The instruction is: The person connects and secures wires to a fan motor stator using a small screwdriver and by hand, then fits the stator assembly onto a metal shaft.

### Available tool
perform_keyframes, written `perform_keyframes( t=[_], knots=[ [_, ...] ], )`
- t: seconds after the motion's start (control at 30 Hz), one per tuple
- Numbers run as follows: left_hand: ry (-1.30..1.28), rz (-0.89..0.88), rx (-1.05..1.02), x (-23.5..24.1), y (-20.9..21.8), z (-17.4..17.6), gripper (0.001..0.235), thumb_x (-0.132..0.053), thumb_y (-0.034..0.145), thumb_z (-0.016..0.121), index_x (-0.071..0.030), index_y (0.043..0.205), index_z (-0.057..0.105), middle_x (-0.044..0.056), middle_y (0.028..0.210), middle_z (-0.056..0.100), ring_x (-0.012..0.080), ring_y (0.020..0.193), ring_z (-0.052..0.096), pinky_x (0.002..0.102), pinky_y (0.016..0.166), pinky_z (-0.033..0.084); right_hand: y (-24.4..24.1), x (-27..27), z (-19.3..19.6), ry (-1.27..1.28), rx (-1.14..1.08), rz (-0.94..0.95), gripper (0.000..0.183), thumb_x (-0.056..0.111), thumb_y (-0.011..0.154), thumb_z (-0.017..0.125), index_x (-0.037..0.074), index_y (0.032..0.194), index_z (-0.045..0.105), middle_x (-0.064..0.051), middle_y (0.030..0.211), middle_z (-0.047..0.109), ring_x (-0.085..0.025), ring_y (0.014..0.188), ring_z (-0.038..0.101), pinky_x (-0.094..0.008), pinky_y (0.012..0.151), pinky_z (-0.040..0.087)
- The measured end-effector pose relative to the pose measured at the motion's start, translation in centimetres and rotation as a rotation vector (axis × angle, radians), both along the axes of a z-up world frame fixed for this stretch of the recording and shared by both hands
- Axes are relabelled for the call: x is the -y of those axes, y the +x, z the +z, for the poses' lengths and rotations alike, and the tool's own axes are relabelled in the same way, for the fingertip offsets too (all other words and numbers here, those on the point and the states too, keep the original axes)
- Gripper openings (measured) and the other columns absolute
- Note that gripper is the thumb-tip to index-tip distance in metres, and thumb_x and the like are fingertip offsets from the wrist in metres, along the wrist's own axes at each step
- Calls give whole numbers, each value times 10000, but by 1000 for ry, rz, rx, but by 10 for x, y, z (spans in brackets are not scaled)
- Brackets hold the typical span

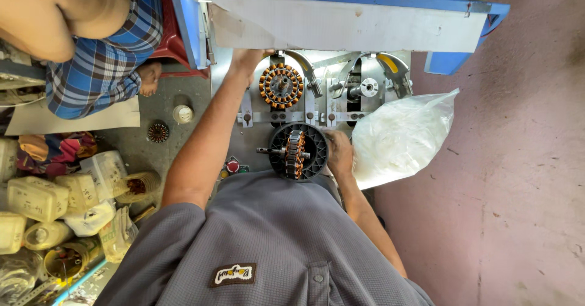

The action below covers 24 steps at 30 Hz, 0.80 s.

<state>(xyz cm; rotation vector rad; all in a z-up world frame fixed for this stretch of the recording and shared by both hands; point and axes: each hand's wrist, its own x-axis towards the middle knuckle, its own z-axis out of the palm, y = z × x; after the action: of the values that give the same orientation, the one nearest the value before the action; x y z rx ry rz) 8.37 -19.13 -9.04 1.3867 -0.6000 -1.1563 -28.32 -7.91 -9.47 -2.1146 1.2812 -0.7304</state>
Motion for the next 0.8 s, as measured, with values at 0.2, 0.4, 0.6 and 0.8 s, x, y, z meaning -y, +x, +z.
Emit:
perform_keyframes(
  t=[0.2,0.4,0.6,0.8],
  knots=[
    [38,-37,408,-59,-60,94,371,-213,944,638,-24,1264,645,173,1009,763,328,953,719,385,788,511,1,16,39,188,302,-134,121,10,936,690,0,1047,737,-121,939,770,-184,838,740,-295,775,580],
    [-157,138,511,-134,-100,100,453,-39,890,567,-76,1341,547,100,1262,751,241,1195,701,383,1011,529,36,57,100,361,469,-92,143,75,969,687,1,1090,699,-104,925,773,-159,853,767,-278,747,624],
    [-148,51,602,-159,-114,103,676,61,800,576,-100,1441,432,124,1396,669,288,1375,572,432,1091,456,128,120,121,736,492,284,309,188,950,726,18,1198,655,-149,1125,743,-195,1042,694,-345,932,566],
    [-57,104,533,-161,-119,106,765,37,850,589,-126,1528,274,89,1377,683,256,1206,633,381,1007,490,183,131,134,875,632,165,285,186,946,708,18,1173,677,-114,1107,749,-158,1046,651,-358,972,469]
  ],
)
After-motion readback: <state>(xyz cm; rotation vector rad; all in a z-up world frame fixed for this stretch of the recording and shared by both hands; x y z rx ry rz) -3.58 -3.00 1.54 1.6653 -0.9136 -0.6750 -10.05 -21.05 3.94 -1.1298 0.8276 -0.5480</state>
